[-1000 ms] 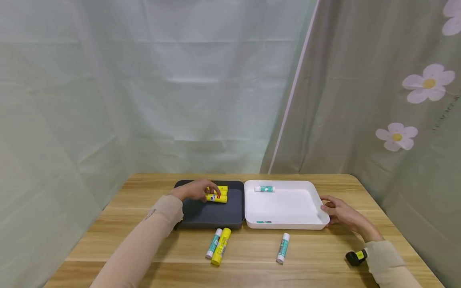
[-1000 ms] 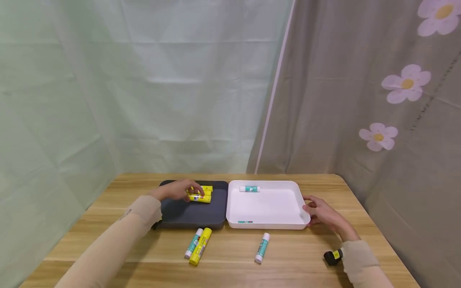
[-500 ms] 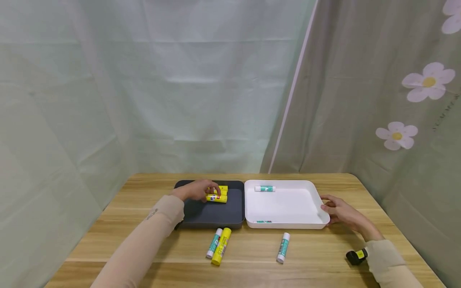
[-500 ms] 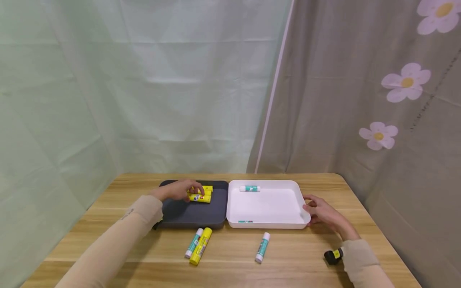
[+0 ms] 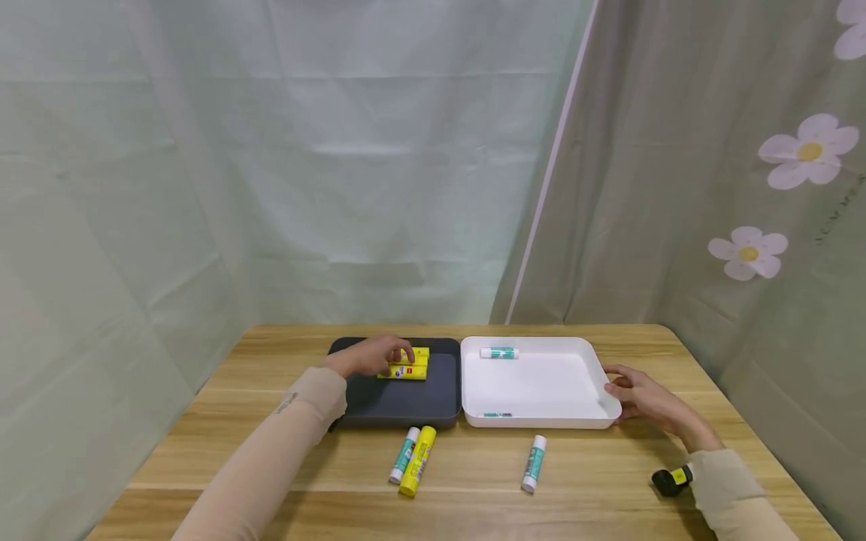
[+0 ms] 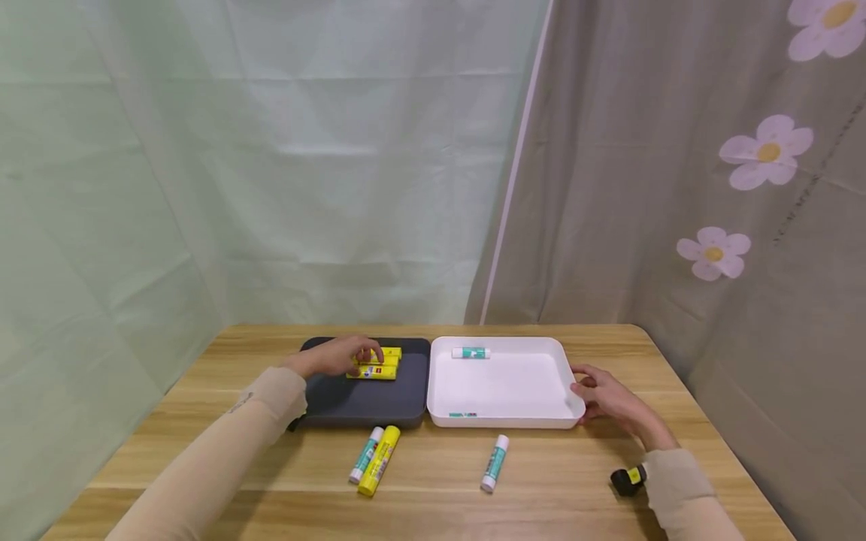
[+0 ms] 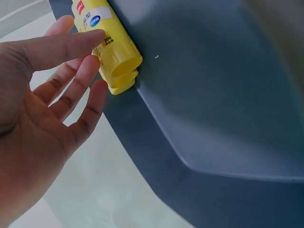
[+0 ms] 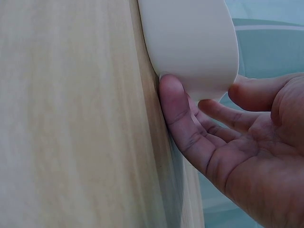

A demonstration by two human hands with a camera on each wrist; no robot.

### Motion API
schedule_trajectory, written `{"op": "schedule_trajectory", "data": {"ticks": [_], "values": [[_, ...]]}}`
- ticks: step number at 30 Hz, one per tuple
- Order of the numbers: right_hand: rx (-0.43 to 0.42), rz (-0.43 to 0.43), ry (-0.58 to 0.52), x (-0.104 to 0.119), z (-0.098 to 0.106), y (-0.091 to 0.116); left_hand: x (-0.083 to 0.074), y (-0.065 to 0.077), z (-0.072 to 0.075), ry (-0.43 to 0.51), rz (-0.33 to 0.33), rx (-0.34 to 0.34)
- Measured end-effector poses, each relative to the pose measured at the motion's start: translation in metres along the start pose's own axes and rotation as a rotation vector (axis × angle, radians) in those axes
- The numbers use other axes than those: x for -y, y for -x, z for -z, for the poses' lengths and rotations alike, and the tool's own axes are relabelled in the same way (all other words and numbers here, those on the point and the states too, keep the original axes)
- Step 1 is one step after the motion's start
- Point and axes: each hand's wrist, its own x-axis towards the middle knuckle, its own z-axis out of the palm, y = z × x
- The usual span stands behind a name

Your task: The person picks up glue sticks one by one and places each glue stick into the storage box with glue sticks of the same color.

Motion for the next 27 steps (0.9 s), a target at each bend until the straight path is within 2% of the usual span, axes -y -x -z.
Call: {"op": "schedule_trajectory", "data": {"ticks": [6, 12, 20, 27], "values": [[-0.002, 0.0, 0.006, 0.004, -0.001, -0.001, -0.007, 0.01, 0.007, 0.063, -0.047, -0.053], [-0.005, -0.012, 0.026, 0.006, -0.001, -0.001, -0.022, 0.02, 0.005, 0.121, -0.106, -0.106], [-0.004, -0.002, 0.038, 0.011, 0.003, -0.007, -0.039, 0.035, 0.006, 0.178, -0.09, -0.172], [0.002, -0.01, 0.028, 0.009, 0.005, -0.002, -0.044, 0.045, -0.005, 0.175, -0.122, -0.221]]}}
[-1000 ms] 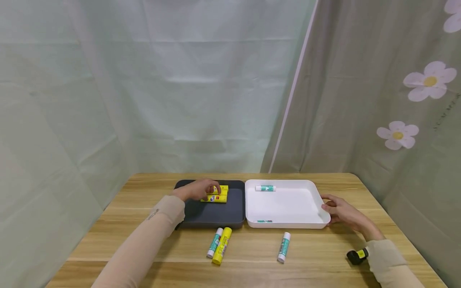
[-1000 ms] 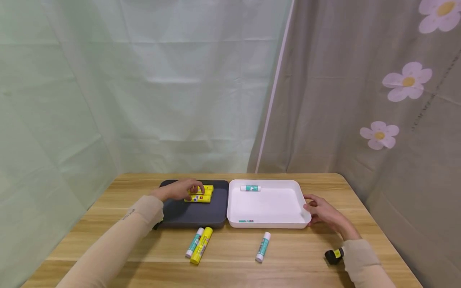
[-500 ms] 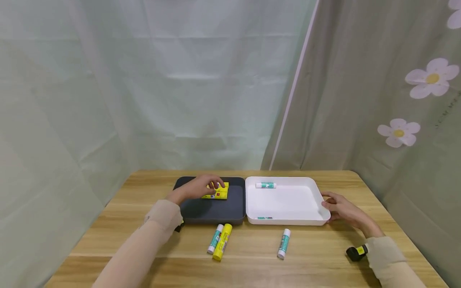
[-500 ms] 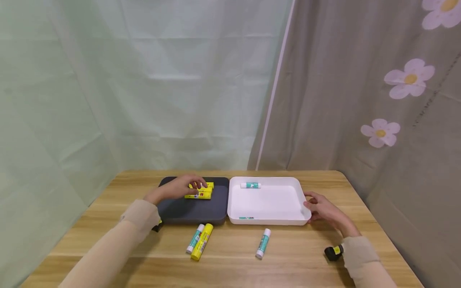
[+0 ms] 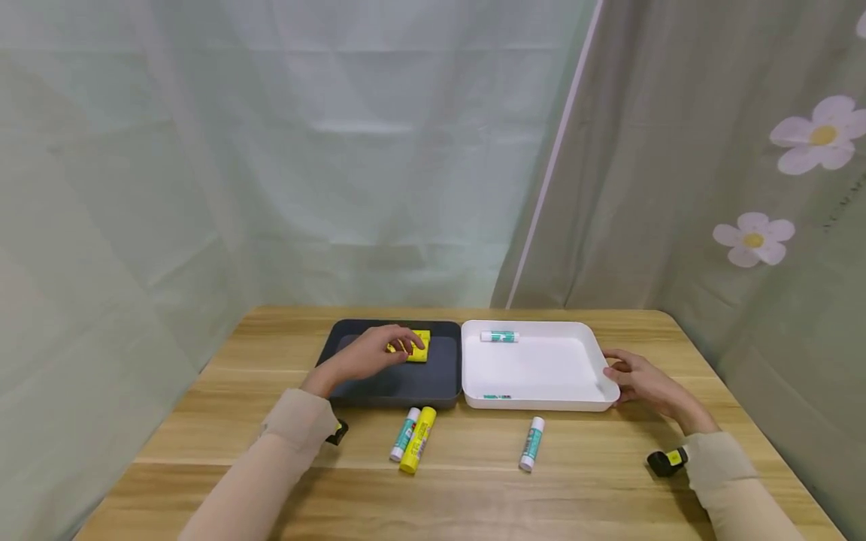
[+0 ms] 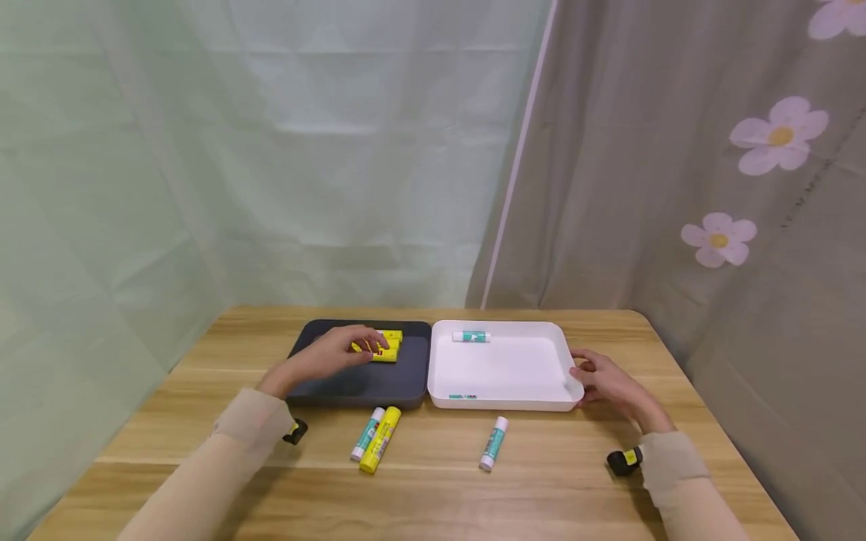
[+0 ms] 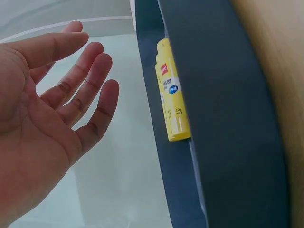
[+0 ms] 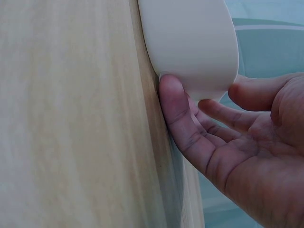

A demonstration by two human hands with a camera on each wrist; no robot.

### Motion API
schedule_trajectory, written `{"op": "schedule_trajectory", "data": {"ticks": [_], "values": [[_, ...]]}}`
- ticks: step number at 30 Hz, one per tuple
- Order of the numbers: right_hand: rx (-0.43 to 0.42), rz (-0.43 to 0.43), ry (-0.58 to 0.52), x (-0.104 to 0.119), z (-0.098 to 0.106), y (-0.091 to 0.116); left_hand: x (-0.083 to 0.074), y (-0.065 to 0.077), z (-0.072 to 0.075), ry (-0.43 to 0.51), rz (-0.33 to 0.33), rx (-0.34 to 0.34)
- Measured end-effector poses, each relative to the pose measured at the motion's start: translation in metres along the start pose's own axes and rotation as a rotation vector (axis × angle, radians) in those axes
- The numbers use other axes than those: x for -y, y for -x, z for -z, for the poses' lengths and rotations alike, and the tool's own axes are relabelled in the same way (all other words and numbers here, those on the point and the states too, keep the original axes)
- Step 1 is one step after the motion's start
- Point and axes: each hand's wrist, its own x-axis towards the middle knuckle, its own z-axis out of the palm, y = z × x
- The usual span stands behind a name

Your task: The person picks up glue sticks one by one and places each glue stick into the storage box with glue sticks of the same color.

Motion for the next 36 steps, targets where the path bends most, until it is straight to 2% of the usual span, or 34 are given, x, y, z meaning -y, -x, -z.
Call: {"op": "schedule_trajectory", "data": {"ticks": [9, 19, 25, 30, 36], "values": [[-0.011, -0.023, 0.012, -0.002, -0.001, 0.003, -0.005, 0.018, -0.009, 0.026, 0.042, -0.042], [-0.005, -0.001, 0.007, 0.0, 0.0, 0.004, -0.011, 0.052, -0.011, 0.048, 0.049, -0.036], [0.005, -0.006, -0.002, 0.0, -0.001, 0.002, -0.018, 0.069, -0.017, 0.059, 0.058, -0.033], [0.001, -0.01, -0.001, -0.001, -0.002, 0.003, -0.023, 0.074, -0.021, 0.069, 0.051, -0.018], [-0.006, -0.018, -0.002, -0.001, -0.001, 0.003, -0.027, 0.076, -0.025, 0.093, 0.08, 0.053]]}}
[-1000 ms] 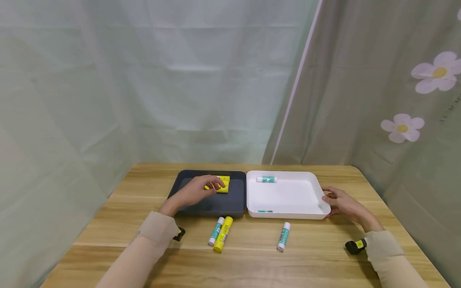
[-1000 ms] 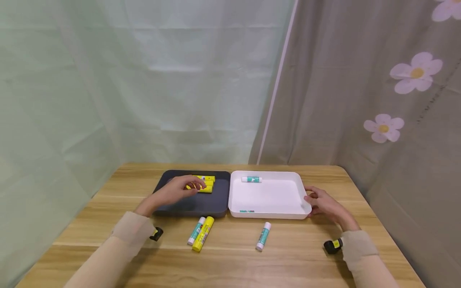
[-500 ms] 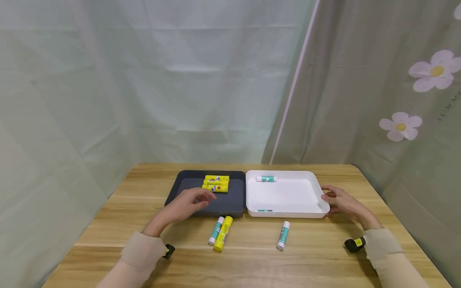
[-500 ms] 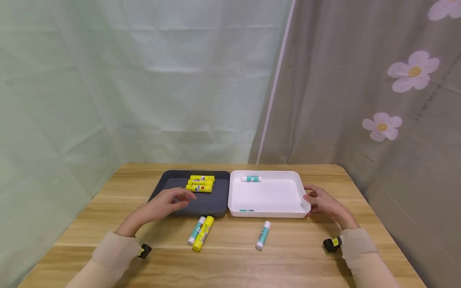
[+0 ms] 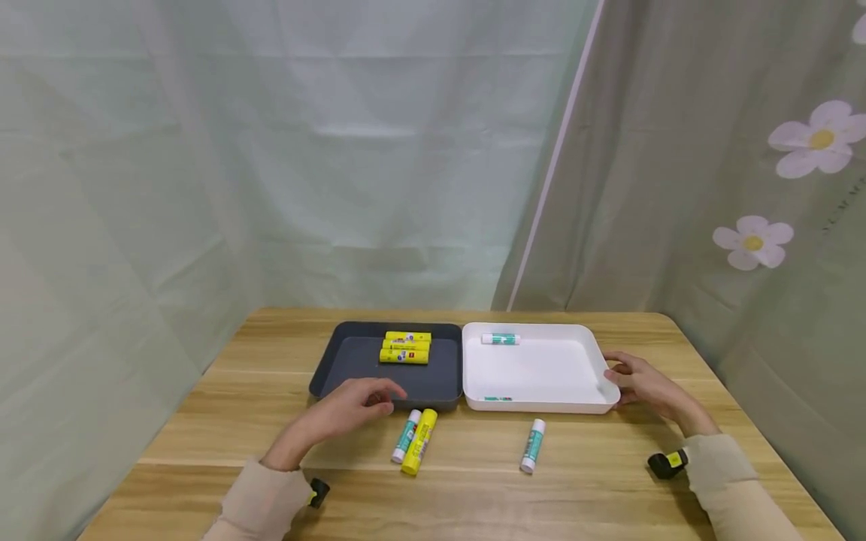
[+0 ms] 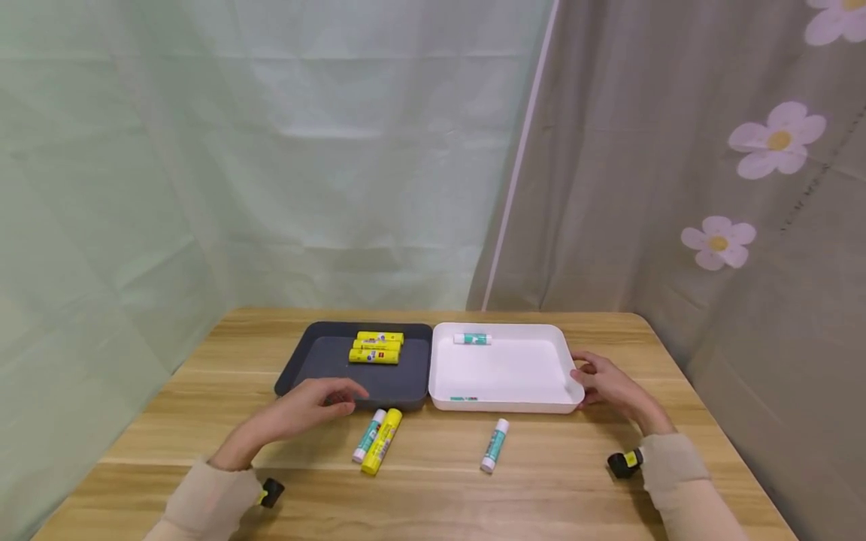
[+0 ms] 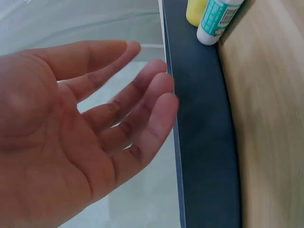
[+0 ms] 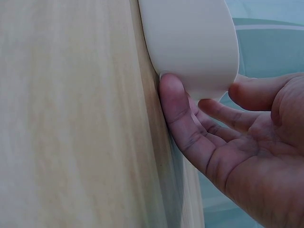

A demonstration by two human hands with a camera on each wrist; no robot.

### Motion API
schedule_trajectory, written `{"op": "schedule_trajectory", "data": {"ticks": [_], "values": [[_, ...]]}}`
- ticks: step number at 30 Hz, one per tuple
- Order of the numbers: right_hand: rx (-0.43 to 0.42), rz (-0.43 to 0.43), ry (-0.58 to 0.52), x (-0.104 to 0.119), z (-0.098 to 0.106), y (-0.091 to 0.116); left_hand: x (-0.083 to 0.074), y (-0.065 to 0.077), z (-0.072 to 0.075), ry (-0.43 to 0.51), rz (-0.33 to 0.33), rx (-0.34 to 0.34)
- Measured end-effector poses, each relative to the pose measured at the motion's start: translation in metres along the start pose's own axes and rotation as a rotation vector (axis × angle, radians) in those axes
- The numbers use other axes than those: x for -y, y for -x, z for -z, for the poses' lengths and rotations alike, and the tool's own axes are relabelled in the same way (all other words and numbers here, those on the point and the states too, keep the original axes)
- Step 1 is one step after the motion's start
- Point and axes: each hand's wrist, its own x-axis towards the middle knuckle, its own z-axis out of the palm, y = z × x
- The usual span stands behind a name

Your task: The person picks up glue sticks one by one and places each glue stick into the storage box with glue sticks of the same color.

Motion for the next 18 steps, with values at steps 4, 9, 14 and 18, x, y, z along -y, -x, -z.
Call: {"op": "schedule_trajectory", "data": {"ticks": [4, 9, 14, 18], "values": [[0.001, -0.002, -0.002, 0.0, -0.001, -0.002, 0.0, 0.001, -0.006, 0.013, 0.018, 0.053], [-0.003, -0.006, 0.006, 0.0, -0.002, -0.003, 0.0, 0.002, -0.013, 0.048, 0.049, 0.106], [-0.004, -0.004, 0.004, 0.0, -0.001, -0.001, -0.003, 0.002, -0.014, 0.079, 0.089, 0.16], [-0.006, 0.0, 0.002, 0.0, -0.001, 0.0, -0.005, 0.002, -0.015, 0.114, 0.134, 0.184]]}}
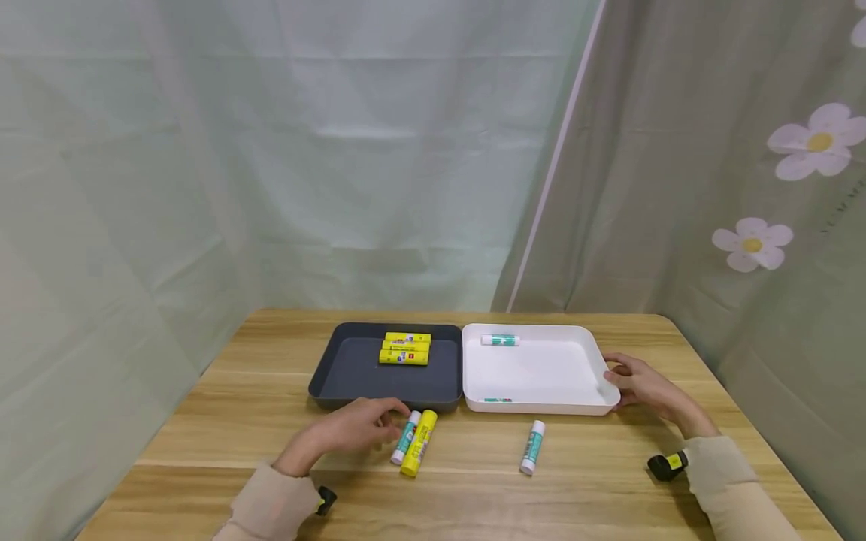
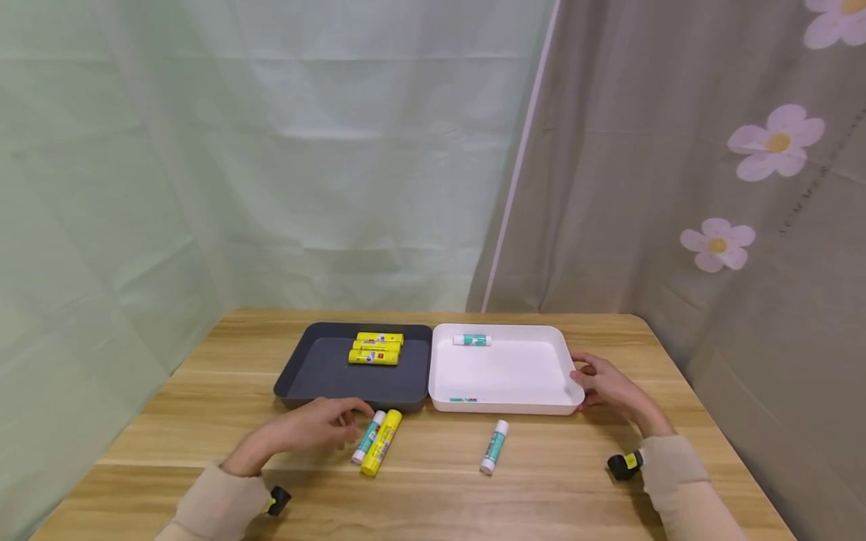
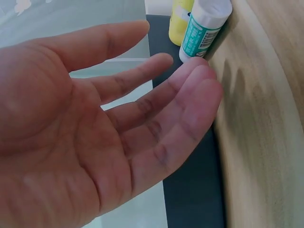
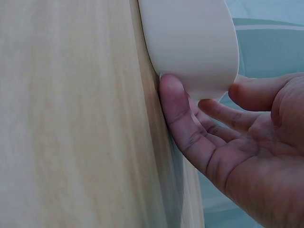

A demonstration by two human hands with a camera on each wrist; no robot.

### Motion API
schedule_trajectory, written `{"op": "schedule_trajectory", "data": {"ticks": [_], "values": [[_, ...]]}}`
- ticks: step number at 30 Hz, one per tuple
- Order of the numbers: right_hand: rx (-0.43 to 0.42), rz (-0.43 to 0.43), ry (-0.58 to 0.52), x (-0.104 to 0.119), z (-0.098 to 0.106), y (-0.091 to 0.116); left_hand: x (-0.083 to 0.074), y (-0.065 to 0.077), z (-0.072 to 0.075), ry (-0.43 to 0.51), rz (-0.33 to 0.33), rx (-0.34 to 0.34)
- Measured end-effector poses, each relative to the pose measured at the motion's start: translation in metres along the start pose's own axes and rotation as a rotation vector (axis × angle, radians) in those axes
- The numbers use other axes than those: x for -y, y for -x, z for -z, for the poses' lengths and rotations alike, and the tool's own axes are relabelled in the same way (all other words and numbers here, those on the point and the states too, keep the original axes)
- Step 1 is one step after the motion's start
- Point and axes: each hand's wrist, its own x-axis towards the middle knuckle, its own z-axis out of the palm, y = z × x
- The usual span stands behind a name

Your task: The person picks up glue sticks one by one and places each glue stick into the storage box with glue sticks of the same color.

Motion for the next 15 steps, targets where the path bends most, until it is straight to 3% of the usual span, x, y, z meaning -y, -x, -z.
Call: {"op": "schedule_trajectory", "data": {"ticks": [4, 8, 11, 15], "values": [[-0.002, 0.002, 0.003, -0.001, 0.0, 0.001, 0.009, -0.003, -0.004, 0.001, 0.018, 0.013], [-0.004, 0.002, 0.0, -0.001, 0.0, 0.001, 0.04, -0.016, -0.01, -0.075, -0.009, 0.043], [0.004, 0.009, -0.005, -0.001, 0.0, 0.001, 0.055, -0.022, -0.014, -0.094, -0.011, 0.045], [0.006, 0.009, -0.005, 0.0, 0.0, 0.0, 0.05, -0.022, -0.015, -0.088, 0.043, 0.026]]}}
